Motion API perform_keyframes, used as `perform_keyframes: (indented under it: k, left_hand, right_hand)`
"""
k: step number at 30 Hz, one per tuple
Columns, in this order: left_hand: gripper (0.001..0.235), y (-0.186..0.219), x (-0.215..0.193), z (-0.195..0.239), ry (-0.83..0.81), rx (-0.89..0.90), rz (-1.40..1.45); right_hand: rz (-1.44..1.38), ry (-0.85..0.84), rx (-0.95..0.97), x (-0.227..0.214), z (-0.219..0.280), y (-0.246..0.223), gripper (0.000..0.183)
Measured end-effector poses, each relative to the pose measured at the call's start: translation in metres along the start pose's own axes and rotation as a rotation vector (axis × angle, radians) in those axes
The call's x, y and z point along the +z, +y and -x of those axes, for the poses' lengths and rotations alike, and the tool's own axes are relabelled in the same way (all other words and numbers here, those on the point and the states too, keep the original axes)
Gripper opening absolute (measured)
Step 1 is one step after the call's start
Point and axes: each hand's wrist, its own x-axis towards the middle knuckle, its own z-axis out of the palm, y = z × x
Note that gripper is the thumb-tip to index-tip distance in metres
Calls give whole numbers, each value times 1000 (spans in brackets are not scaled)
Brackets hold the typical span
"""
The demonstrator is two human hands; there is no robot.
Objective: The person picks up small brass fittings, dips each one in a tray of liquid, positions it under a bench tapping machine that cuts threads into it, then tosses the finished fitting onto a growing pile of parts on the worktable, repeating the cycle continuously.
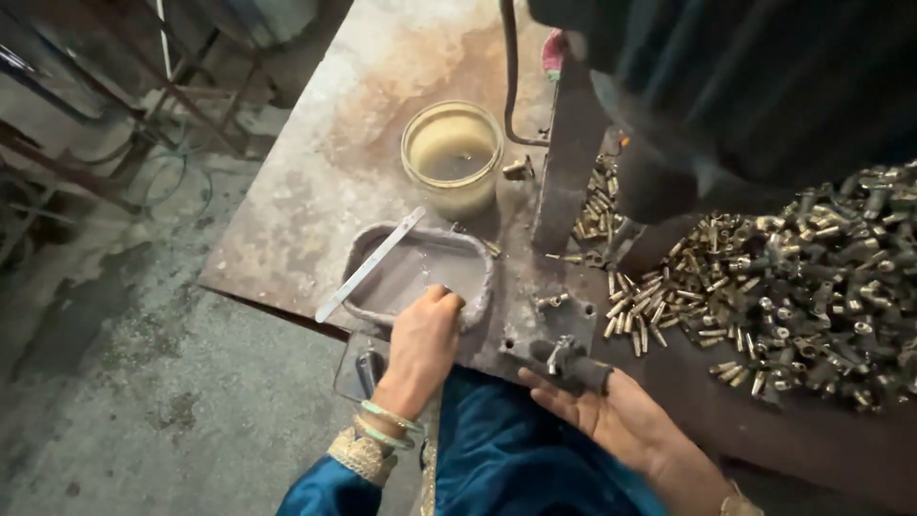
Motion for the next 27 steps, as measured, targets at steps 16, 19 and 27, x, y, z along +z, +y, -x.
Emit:
perform_keyframes:
  k: [16,19,27]
  left_hand:
    - [23,-1,-26,-6,-289,-582,1435]
    - [21,14,-18,-5,-191,-297,1128]
    - [32,114,-32,-12,113,249,362]
  right_hand:
    - [1206,-35,-675,46,-27,-10,39]
    - [1413,107,-794,37,-27,-14,41]
    - [1055,218,-775,-15,-29,-28,46]
